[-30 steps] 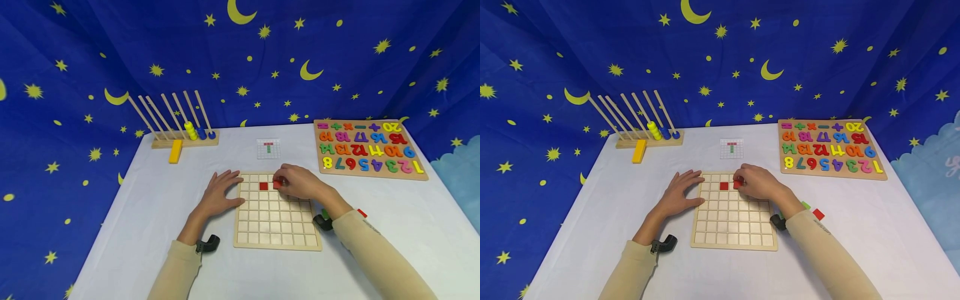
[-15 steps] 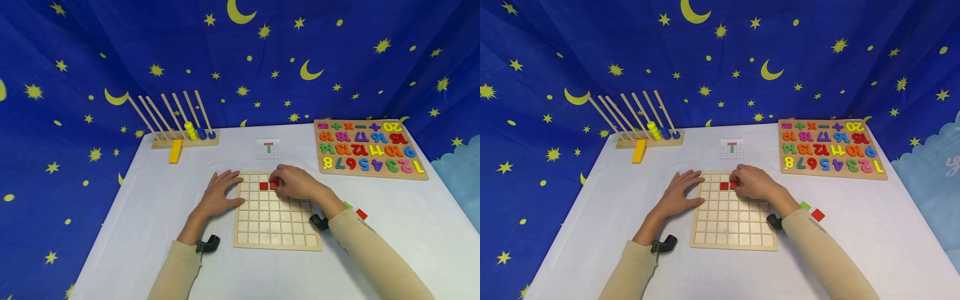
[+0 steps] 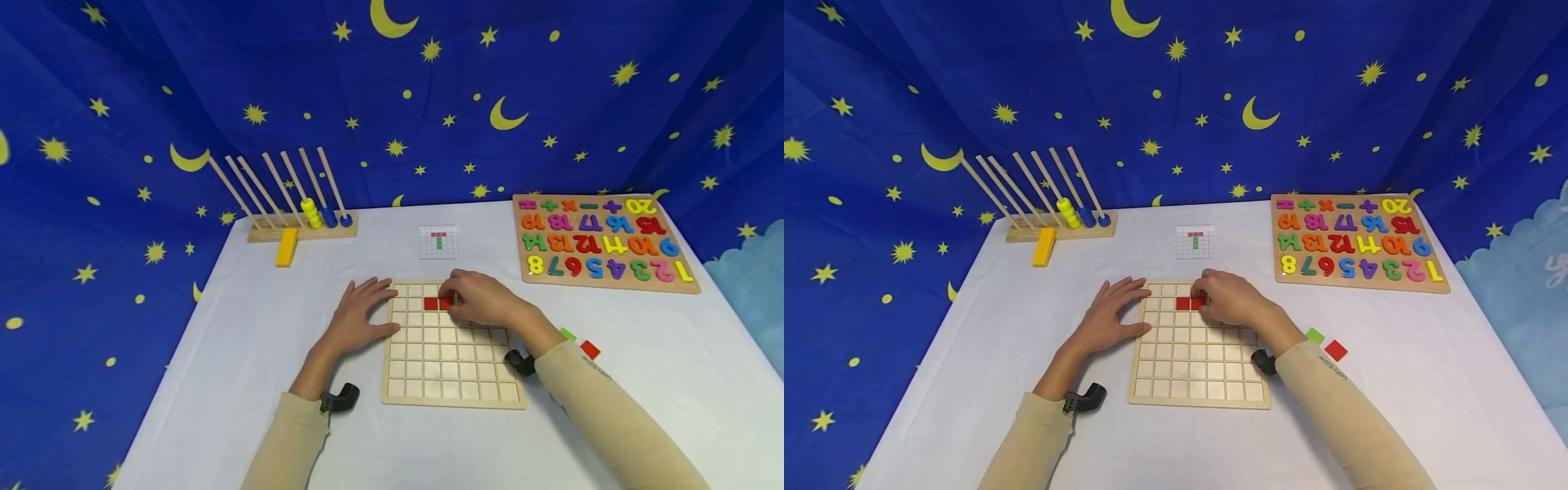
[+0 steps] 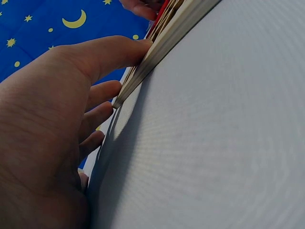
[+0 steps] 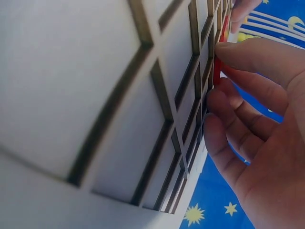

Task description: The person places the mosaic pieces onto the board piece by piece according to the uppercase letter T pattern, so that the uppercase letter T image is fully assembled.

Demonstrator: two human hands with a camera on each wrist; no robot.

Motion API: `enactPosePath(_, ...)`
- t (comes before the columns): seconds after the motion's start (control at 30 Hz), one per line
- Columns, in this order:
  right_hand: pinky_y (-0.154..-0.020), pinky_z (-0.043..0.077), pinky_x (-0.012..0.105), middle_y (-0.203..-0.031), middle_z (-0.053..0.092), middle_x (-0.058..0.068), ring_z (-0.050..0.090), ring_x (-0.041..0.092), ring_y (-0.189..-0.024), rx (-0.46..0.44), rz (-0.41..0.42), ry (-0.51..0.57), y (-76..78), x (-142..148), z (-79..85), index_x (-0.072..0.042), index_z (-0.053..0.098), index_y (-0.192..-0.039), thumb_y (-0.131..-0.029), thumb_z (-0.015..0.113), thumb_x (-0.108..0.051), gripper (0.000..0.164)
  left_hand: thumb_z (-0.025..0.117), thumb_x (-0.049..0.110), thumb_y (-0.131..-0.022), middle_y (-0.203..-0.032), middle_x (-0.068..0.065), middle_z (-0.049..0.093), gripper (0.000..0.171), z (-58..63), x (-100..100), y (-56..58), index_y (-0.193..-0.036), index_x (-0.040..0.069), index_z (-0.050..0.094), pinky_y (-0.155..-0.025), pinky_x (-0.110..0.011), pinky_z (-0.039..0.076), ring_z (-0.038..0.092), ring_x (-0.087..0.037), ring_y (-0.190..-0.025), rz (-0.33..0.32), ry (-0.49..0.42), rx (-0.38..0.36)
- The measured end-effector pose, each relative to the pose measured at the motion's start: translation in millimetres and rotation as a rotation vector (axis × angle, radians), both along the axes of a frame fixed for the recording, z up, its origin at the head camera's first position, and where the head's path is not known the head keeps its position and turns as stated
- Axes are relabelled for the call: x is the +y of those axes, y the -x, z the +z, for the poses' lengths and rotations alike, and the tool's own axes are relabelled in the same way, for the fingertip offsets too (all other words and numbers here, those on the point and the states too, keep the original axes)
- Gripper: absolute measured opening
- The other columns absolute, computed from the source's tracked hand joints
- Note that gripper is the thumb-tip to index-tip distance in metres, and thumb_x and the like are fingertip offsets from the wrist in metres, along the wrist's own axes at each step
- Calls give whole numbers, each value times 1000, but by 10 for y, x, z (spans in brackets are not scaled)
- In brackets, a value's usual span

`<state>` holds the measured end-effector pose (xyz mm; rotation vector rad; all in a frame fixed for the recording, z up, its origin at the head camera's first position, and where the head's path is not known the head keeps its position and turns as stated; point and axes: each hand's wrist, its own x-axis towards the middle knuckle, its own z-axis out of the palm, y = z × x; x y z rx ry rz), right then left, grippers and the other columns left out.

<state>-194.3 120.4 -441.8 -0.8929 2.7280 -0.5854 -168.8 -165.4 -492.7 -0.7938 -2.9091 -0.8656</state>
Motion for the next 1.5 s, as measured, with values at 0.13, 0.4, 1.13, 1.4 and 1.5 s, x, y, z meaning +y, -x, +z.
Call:
enactPosePath(0.13, -69, 45, 31, -95, 58, -4, 50, 13, -77, -2, -3, -4, 2, 6, -3, -15, 71, -107, -81, 77, -22, 28, 71, 55, -80, -149, 4, 39, 66, 13, 3, -7, -135, 23, 56, -115, -50, 1, 23, -19, -142, 0, 2, 8)
enactPosePath(0.4, -68, 45, 30, -92, 57, -5, 50, 13, -77, 3, -12, -2, -3, 38, -15, -16, 72, -105, -81, 75, -21, 25, 72, 53, -79, -149, 1, 40, 66, 17, 1, -18, -135, 20, 57, -115, -51, 2, 24, -22, -141, -1, -13, 16)
enactPosePath(1.13, -80, 48, 35, -96, 59, -6, 54, 13, -83, -44, -67, 63, -47, 214, 21, -15, 71, -105, -82, 73, -19, 24, 72, 54, -79, -150, 6, 38, 66, 10, 13, 1, -136, 23, 55, -116, -48, 0, 21, -17, -142, 11, 12, -2)
enactPosePath(1.4, -81, 49, 35, -96, 61, -6, 55, 12, -84, -48, -66, 106, -64, 336, 6, -15, 71, -105, -84, 72, -18, 21, 71, 54, -80, -150, 6, 38, 66, 13, 15, -7, -136, 24, 55, -116, -47, -1, 21, -17, -142, 17, 14, -11)
enactPosePath(1.5, -76, 49, 33, -94, 61, -7, 55, 12, -81, -59, -58, 136, -94, 367, -14, -15, 71, -104, -83, 74, -19, 21, 71, 55, -80, -150, 7, 37, 66, 13, 15, -14, -136, 24, 55, -116, -47, 0, 21, -17, -142, 19, 17, -13)
